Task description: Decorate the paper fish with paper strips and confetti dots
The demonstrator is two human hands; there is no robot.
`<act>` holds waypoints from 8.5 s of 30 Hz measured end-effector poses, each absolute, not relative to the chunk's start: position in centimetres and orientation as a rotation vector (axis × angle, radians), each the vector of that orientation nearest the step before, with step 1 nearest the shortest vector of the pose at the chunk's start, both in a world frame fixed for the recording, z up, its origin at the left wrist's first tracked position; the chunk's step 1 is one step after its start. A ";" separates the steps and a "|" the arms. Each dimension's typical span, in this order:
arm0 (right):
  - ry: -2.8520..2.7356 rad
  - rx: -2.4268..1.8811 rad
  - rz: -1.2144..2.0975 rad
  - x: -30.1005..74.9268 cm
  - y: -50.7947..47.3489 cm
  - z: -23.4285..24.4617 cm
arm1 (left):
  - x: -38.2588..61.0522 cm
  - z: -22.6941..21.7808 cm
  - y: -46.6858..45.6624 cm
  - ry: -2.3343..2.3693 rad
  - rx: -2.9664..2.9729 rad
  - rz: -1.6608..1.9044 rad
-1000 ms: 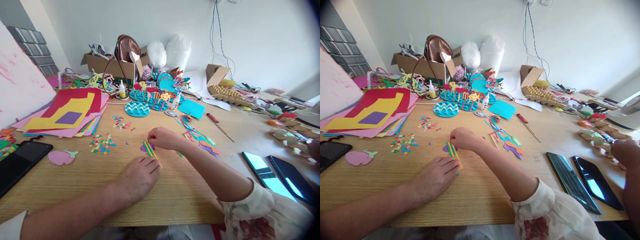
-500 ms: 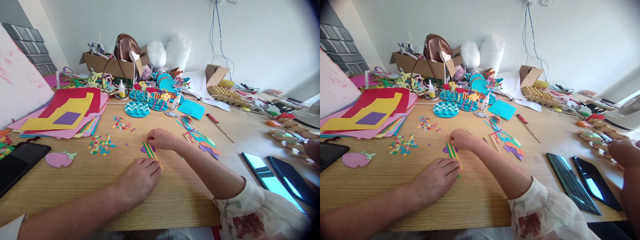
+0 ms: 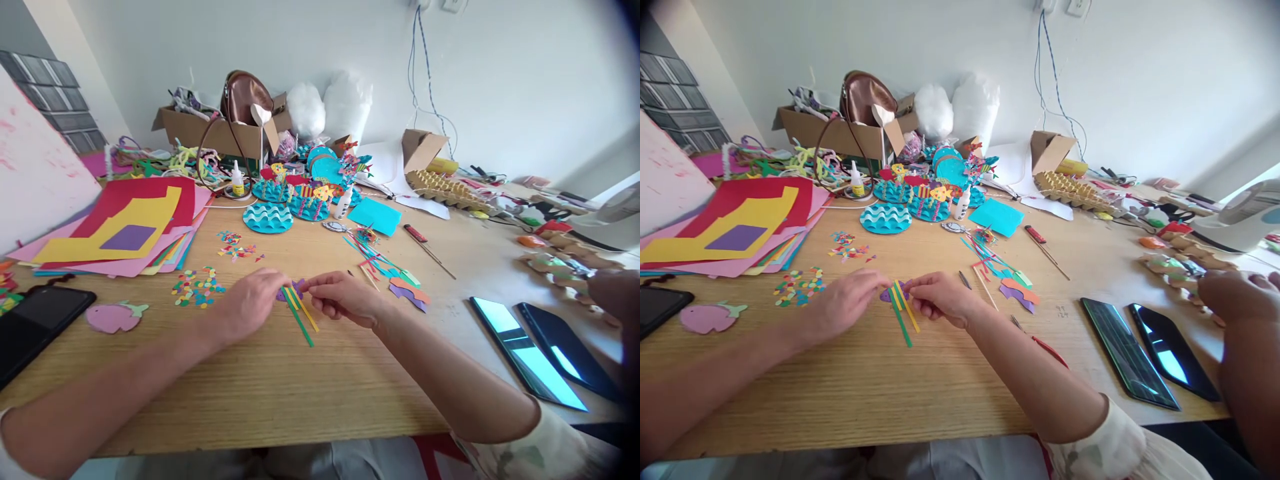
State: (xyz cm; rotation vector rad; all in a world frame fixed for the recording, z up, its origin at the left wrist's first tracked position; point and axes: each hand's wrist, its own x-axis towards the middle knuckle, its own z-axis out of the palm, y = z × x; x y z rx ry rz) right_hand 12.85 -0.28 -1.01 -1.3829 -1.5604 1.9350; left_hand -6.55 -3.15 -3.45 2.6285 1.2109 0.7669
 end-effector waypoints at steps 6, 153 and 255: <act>-1.408 -1.350 2.035 12.4 -0.9 -1.7 | -7.1 -4.7 -0.6 1.159 2.593 0.673; -2.445 -1.614 0.191 12.1 -7.2 -2.9 | -7.9 -4.9 -2.4 0.903 2.908 0.740; -2.204 -1.065 -0.167 14.9 -8.6 -1.8 | -3.4 -1.2 -3.3 1.012 1.186 0.530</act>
